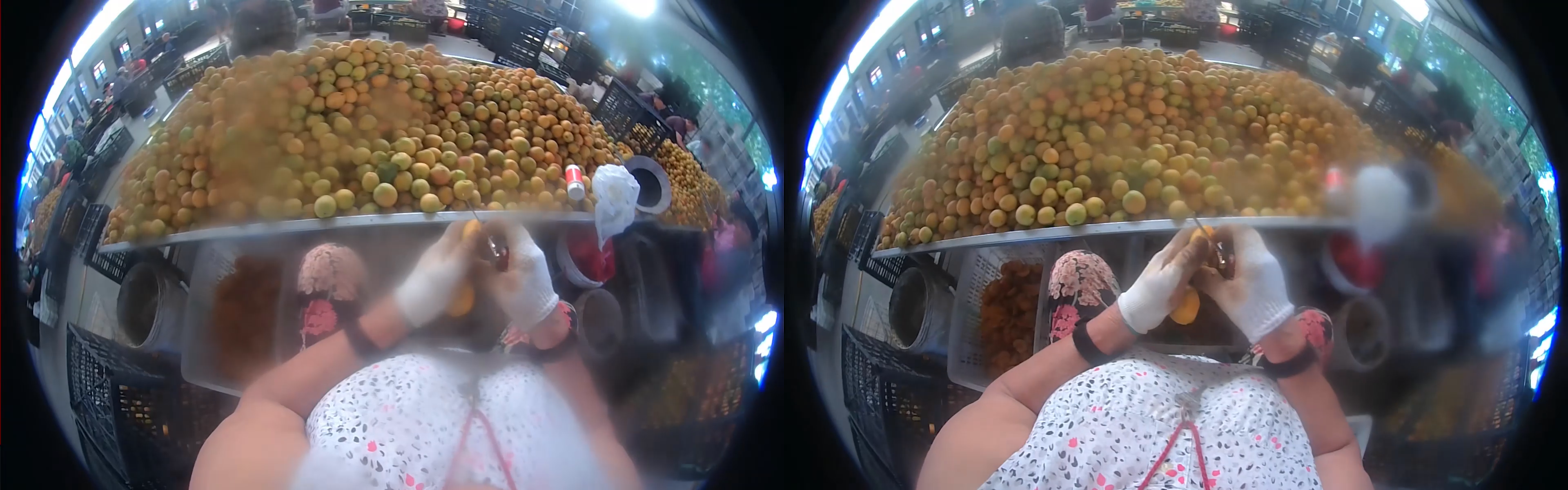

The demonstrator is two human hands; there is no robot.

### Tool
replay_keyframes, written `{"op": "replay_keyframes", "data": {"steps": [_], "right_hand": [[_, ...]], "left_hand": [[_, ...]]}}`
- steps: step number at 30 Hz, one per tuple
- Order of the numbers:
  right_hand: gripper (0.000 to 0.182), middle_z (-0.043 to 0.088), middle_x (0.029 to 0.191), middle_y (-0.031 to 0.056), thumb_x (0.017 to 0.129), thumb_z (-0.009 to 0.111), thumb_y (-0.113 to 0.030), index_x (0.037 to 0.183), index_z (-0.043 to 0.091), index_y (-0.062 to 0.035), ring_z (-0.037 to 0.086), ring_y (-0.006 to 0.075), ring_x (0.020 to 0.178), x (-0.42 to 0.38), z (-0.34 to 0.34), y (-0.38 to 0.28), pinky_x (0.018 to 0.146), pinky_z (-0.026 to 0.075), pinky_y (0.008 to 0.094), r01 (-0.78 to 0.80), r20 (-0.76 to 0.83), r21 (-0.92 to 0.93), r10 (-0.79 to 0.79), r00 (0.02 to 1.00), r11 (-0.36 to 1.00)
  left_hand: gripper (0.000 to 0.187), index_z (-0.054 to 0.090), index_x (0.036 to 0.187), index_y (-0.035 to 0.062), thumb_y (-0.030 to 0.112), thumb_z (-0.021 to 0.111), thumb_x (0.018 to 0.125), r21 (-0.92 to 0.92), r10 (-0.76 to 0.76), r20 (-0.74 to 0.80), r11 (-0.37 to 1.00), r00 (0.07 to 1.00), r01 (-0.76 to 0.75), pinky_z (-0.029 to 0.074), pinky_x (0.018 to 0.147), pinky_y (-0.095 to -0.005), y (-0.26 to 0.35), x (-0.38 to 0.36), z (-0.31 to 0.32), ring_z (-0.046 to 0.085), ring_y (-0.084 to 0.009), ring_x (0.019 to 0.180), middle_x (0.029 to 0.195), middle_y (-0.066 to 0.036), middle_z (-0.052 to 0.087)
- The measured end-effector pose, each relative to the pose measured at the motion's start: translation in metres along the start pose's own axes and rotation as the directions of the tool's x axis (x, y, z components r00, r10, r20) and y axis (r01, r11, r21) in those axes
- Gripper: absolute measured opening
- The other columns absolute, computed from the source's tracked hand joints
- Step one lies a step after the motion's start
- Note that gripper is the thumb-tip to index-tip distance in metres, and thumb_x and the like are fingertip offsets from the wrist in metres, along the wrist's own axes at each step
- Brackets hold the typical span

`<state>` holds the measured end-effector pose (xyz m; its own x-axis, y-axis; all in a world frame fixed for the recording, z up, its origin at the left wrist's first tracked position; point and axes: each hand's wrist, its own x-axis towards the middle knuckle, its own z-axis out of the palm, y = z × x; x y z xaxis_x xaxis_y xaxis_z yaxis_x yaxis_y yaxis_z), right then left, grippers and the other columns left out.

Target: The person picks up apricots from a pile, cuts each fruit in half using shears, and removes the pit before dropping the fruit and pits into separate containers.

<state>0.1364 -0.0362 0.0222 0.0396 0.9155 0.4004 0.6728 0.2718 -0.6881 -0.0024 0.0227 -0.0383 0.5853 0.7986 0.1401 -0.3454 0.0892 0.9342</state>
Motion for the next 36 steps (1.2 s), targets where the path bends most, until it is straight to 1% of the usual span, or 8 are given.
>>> {"op": "replay_keyframes", "data": {"steps": [4,8,13,17,19,23,25,36], "right_hand": [[0.042,0.064,0.096,0.0113,0.076,0.08,-0.008,0.112,0.059,-0.004,0.065,0.0208,0.079,0.007,0.008,0.007,0.068,0.054,0.0304,0.074,0.011,-0.041,-0.074,0.997,0.996],[0.047,0.065,0.097,0.0141,0.074,0.081,-0.007,0.113,0.056,-0.0042,0.067,0.0217,0.085,0.015,0.014,0.015,0.075,0.053,0.0298,-0.031,0.076,0.227,0.014,0.997,0.973],[0.042,0.066,0.085,0.0151,0.073,0.082,-0.01,0.105,0.055,-0.0038,0.069,0.026,0.079,0.024,0.01,0.006,0.069,0.053,0.0319,0.097,0.175,-0.079,-0.082,0.981,0.992],[0.038,0.066,0.081,0.0145,0.072,0.082,-0.01,0.1,0.057,-0.0042,0.069,0.0287,0.074,0.024,0.017,0.006,0.065,0.053,0.0336,0.15,0.162,-0.033,-0.143,0.976,0.988],[0.036,0.065,0.079,0.0148,0.071,0.083,-0.011,0.098,0.059,-0.0045,0.067,0.0299,0.071,0.021,0.026,0.004,0.063,0.052,0.0351,0.218,0.017,-0.009,-0.218,0.976,0.976],[0.037,0.065,0.079,0.0142,0.07,0.084,-0.014,0.098,0.061,-0.0044,0.066,0.0311,0.071,0.024,0.021,-0.003,0.063,0.052,0.035,0.26,0.079,-0.025,-0.258,0.963,0.965],[0.037,0.065,0.08,0.0143,0.07,0.084,-0.017,0.097,0.063,-0.005,0.066,0.0328,0.072,0.023,0.02,0.0,0.063,0.052,0.0362,0.216,0.127,-0.035,-0.21,0.969,0.976],[0.027,0.065,0.079,0.017,0.072,0.078,-0.014,0.093,0.062,-0.0053,0.065,0.0369,0.073,0.014,0.025,0.008,0.062,0.052,0.041,0.259,0.149,-0.178,-0.235,0.961,0.949]], "left_hand": [[0.044,0.043,0.14,0.0034,0.026,0.052,0.104,-0.078,-0.053,0.033,0.995,0.998,0.055,0.043,0.091,-0.0235,0.01,-0.002,-0.008,0.053,-0.0087,0.105,0.116,-0.002,0.056],[0.051,0.039,0.144,0.0035,0.021,0.059,0.1,-0.149,-0.032,0.03,0.988,0.999,0.036,0.043,0.095,-0.0232,0.011,-0.002,-0.017,0.053,-0.008,0.108,0.119,-0.003,0.055],[0.045,0.046,0.138,0.0029,0.02,0.061,0.099,-0.113,-0.059,0.076,0.991,0.995,0.067,0.044,0.088,-0.0217,0.011,-0.004,-0.026,0.055,-0.0063,0.1,0.113,-0.001,0.059],[0.04,0.05,0.134,0.0028,0.022,0.059,0.1,-0.132,-0.098,0.077,0.985,0.992,0.108,0.045,0.084,-0.0211,0.015,-0.005,-0.029,0.056,-0.0055,0.096,0.11,0.0,0.061],[0.041,0.05,0.134,0.0027,0.026,0.057,0.101,-0.113,-0.071,0.059,0.991,0.996,0.078,0.045,0.083,-0.0208,0.02,-0.008,-0.026,0.056,-0.0061,0.096,0.109,-0.001,0.061],[0.044,0.049,0.136,0.0028,0.03,0.052,0.102,-0.195,-0.026,0.028,0.98,0.999,0.031,0.046,0.082,-0.021,0.019,-0.009,-0.021,0.057,-0.007,0.095,0.109,-0.002,0.062],[0.045,0.048,0.138,0.003,0.032,0.05,0.103,-0.35,-0.085,0.123,0.929,0.989,0.123,0.047,0.085,-0.0223,0.035,-0.018,-0.024,0.058,-0.0077,0.098,0.111,-0.003,0.062],[0.043,0.051,0.133,0.0035,0.035,0.045,0.105,-0.318,0.015,0.127,0.948,0.992,0.027,0.046,0.093,-0.0255,-0.01,-0.015,-0.026,0.058,-0.0108,0.105,0.115,-0.004,0.061]]}}
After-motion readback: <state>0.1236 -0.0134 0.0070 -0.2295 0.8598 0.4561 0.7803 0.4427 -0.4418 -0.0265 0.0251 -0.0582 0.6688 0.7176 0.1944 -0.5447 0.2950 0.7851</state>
